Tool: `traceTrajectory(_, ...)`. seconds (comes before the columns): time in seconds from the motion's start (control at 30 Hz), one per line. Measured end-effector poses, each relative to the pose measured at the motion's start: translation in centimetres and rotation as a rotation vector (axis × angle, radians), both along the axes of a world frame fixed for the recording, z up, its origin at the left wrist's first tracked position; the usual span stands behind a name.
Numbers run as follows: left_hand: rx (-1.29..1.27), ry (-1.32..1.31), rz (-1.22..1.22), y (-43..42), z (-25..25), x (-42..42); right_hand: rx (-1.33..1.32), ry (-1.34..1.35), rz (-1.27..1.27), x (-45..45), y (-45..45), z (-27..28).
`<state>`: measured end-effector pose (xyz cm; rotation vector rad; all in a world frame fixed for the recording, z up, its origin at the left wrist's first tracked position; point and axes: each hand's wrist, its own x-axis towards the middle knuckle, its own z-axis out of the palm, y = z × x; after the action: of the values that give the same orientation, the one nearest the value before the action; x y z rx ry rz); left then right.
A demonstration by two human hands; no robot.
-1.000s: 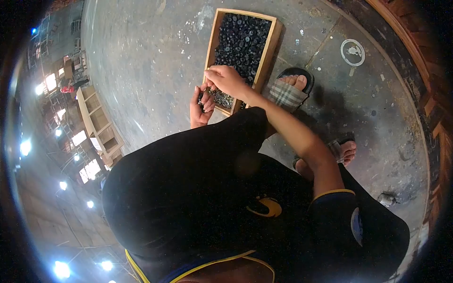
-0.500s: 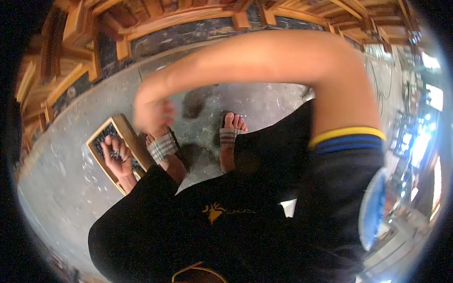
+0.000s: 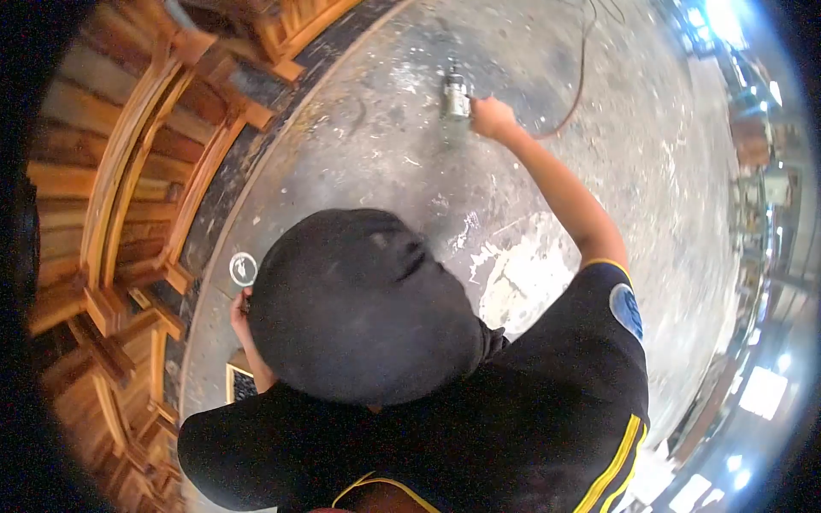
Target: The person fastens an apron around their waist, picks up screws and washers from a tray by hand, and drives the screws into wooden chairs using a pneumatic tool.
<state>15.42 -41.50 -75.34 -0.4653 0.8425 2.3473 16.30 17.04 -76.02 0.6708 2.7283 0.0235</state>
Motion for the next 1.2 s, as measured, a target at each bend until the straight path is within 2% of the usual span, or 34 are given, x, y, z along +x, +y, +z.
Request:
traceTrajectory(0.07,0.031,-0.058,-0.138,-0.4,-0.7,-0.9,0.002,0.070,-0.060,1.5,4.0,-1.3)
traceTrajectory(0.1,-0.021,-0.005,-0.227,-1.4,-1.8,-1.1,-0.055,0.144,-0.127,1.6,5.3,-2.1)
traceTrajectory(0.13,-0.076,0.049,-0.316,-1.3,-0.8,-1.7,-0.114,0.218,-0.193,1.4,6.7,-3.4)
traceTrajectory(0.17,-0.248,0.012,-0.227,-0.3,-0.2,-0.7,-0.104,0.255,-0.094,1.2,7.2,-5.3)
traceTrajectory(0.2,-0.271,0.045,-0.242,0.5,0.9,-2.3,-0.123,0.287,-0.113,0.5,6.7,-5.6)
traceTrajectory(0.27,-0.344,0.075,-0.306,2.4,3.4,-5.1,0.058,0.024,0.052,0.0,4.3,-5.0)
traceTrajectory(0.3,-0.379,0.088,-0.327,3.0,4.5,-6.2,0.047,0.016,0.030,-0.2,3.8,-4.9)
traceTrajectory(0.4,-0.451,0.119,-0.335,5.4,7.1,-8.8,0.114,0.193,0.033,0.1,4.6,-7.8)
traceTrajectory(0.43,-0.456,0.137,-0.334,6.9,7.6,-9.8,0.159,0.187,0.105,0.3,4.8,-8.4)
traceTrajectory(0.5,-0.430,0.188,-0.335,10.9,8.5,-12.4,0.157,0.193,0.060,-0.1,5.4,-11.7)
traceTrajectory(0.57,-0.399,0.222,-0.332,14.6,9.4,-14.4,0.023,0.061,-0.022,-1.5,4.7,-9.7)
traceTrajectory(0.67,-0.393,0.196,-0.324,16.2,10.3,-14.8,-0.025,0.087,-0.074,-2.1,4.3,-8.1)
traceTrajectory(0.83,-0.461,-0.065,-0.245,11.2,9.2,-8.0,-0.224,0.040,0.072,-3.0,7.5,-7.6)
traceTrajectory(0.87,-0.352,0.117,-0.384,10.7,6.9,-9.2,-0.255,0.098,0.081,-2.9,7.0,-6.9)
traceTrajectory(0.9,-0.131,0.137,-0.433,11.2,5.5,-10.1,-0.291,0.158,0.082,-3.0,6.5,-5.5)
traceTrajectory(0.93,0.062,0.232,-0.470,11.3,4.3,-10.9,-0.534,0.142,-0.040,-3.3,6.0,-3.5)
traceTrajectory(0.97,-0.045,0.004,-0.374,11.4,3.4,-11.0,-0.773,0.118,-0.199,-2.8,5.0,-1.9)
traceTrajectory(1.03,0.070,-0.005,-0.319,12.0,2.5,-11.7,-0.802,0.039,-0.257,-2.9,-1.7,7.1)
traceTrajectory(1.13,-0.005,-0.036,-0.269,13.7,1.0,-12.7,-0.905,-0.126,-0.308,-2.5,-5.0,12.4)
traceTrajectory(1.2,-0.016,-0.077,-0.324,14.6,-0.7,-13.7,-1.119,-0.241,-0.277,-2.5,-8.9,15.9)
